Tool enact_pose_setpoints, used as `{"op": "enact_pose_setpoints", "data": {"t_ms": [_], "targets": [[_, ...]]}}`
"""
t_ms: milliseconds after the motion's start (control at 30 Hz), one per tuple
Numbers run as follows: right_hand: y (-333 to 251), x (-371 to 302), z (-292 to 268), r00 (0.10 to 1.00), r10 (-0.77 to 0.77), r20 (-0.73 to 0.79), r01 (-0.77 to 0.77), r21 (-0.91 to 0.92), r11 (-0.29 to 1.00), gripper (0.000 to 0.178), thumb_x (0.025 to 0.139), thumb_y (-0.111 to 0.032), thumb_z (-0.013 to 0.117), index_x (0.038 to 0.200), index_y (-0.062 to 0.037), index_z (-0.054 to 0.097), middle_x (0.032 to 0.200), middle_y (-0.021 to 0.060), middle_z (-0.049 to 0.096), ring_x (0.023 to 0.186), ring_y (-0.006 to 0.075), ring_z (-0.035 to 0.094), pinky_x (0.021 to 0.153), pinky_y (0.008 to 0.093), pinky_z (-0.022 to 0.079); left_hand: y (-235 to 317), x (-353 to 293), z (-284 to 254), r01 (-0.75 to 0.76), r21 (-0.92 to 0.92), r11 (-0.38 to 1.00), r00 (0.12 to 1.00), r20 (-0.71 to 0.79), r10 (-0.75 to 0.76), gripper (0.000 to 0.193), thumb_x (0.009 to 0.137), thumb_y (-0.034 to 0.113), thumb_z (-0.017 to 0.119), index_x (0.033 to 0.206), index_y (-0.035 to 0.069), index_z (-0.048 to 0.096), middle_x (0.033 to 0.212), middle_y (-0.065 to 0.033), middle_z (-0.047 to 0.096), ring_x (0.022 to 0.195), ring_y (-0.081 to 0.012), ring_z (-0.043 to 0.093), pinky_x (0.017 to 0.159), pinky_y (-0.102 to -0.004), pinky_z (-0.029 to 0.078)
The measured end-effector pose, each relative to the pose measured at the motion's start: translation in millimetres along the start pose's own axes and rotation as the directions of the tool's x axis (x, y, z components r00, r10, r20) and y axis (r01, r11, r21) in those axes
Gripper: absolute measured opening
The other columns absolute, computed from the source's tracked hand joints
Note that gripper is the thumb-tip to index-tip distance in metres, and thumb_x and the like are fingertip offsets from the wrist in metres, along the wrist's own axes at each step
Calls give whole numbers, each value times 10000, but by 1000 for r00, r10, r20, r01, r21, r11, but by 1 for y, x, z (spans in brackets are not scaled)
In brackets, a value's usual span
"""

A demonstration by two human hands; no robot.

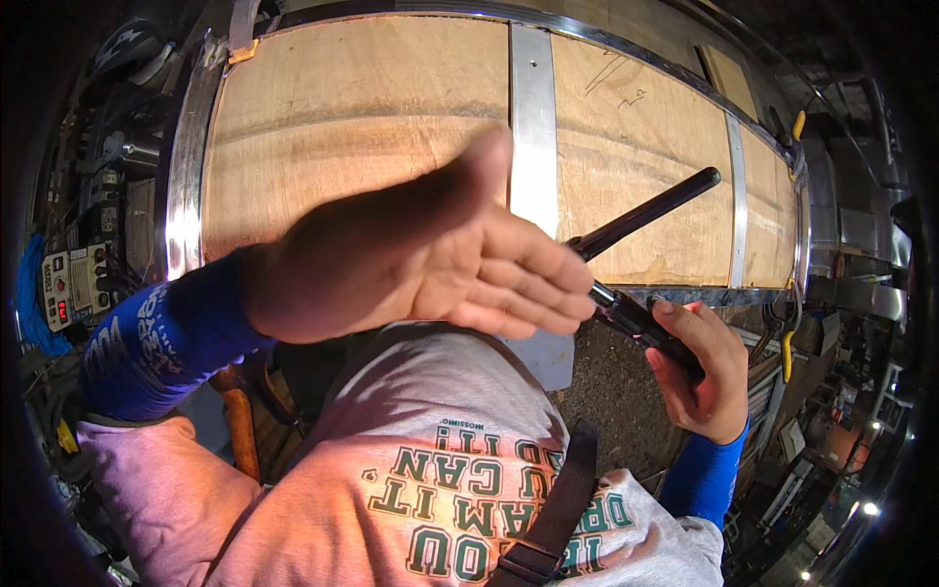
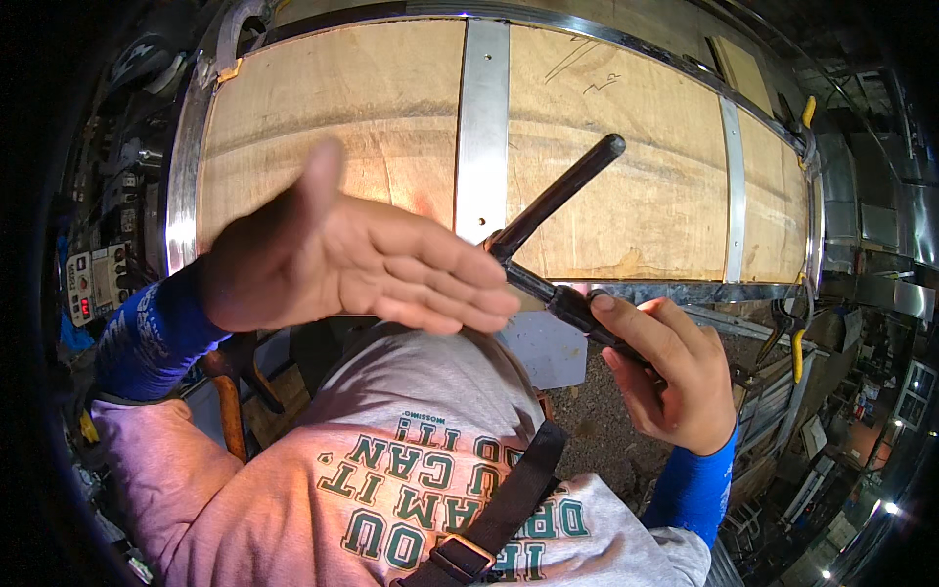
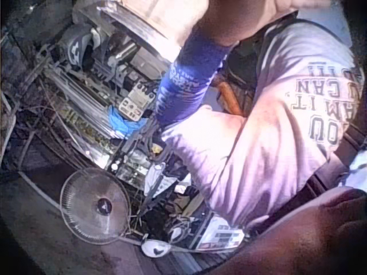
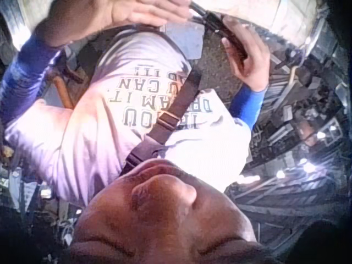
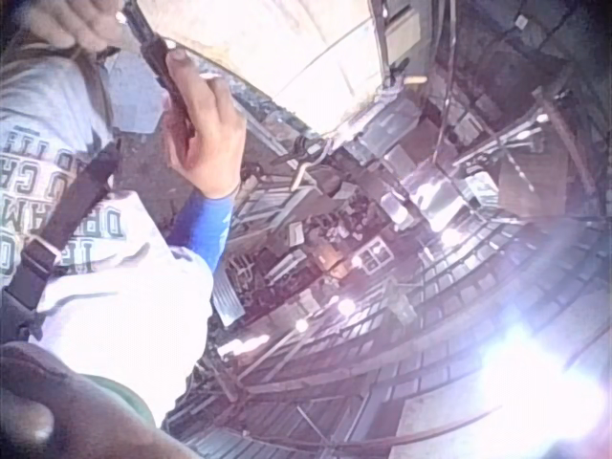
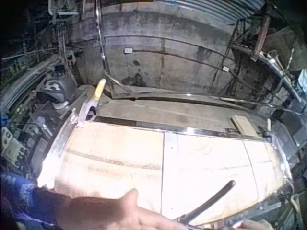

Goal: The person positions a metal strip on a wooden board and uses a handheld welding torch to tack weld the strip in place. They repeatedly adjust the strip and apply short welds along its length.

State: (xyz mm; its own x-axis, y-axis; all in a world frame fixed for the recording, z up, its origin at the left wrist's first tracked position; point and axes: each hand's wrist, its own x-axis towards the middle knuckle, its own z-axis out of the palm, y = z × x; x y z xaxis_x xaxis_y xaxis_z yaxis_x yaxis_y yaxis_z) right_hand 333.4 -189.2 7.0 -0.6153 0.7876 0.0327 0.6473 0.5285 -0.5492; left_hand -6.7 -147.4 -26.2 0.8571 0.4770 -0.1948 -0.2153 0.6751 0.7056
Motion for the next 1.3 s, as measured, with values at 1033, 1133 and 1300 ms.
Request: {"op": "enact_pose_setpoints", "data": {"t_ms": [1033, 1133, 1300], "targets": [[61, -149, 30, 632, 473, -614, -213, 450, 867, 591, 978, -52, 704, 1518, 9, 471, 1326, 130, 631, 1041, 143, 617, 882, 260, 475, 17, -49, 63, -277, 571, 773, 726, -402, 558, 696, 1131, 419, 365, 1632, -43, 221, 1663, -304, 299, 1530, -381, 374, 1232, -426, 430], [67, -200, 7, 563, 575, -594, -256, 536, 804, 571, 1009, -69, 671, 1538, -17, 463, 1234, 103, 654, 845, 77, 582, 665, 186, 440, 21, 14, 116, -382, 565, 731, 841, -115, 529, 823, 1116, 553, 270, 1627, -88, 195, 1670, -333, 256, 1561, -415, 302, 1291, -455, 324], [90, -290, -17, 493, 558, -668, -223, 523, 823, 581, 1015, -76, 659, 1556, -40, 449, 1025, 16, 629, 694, 31, 510, 557, 174, 371, 5, 69, 197, -611, 612, 503, 503, -191, 843, 851, 1108, 578, 268, 1483, -173, 412, 1472, -380, 513, 1373, -435, 560, 1171, -484, 478]]}}
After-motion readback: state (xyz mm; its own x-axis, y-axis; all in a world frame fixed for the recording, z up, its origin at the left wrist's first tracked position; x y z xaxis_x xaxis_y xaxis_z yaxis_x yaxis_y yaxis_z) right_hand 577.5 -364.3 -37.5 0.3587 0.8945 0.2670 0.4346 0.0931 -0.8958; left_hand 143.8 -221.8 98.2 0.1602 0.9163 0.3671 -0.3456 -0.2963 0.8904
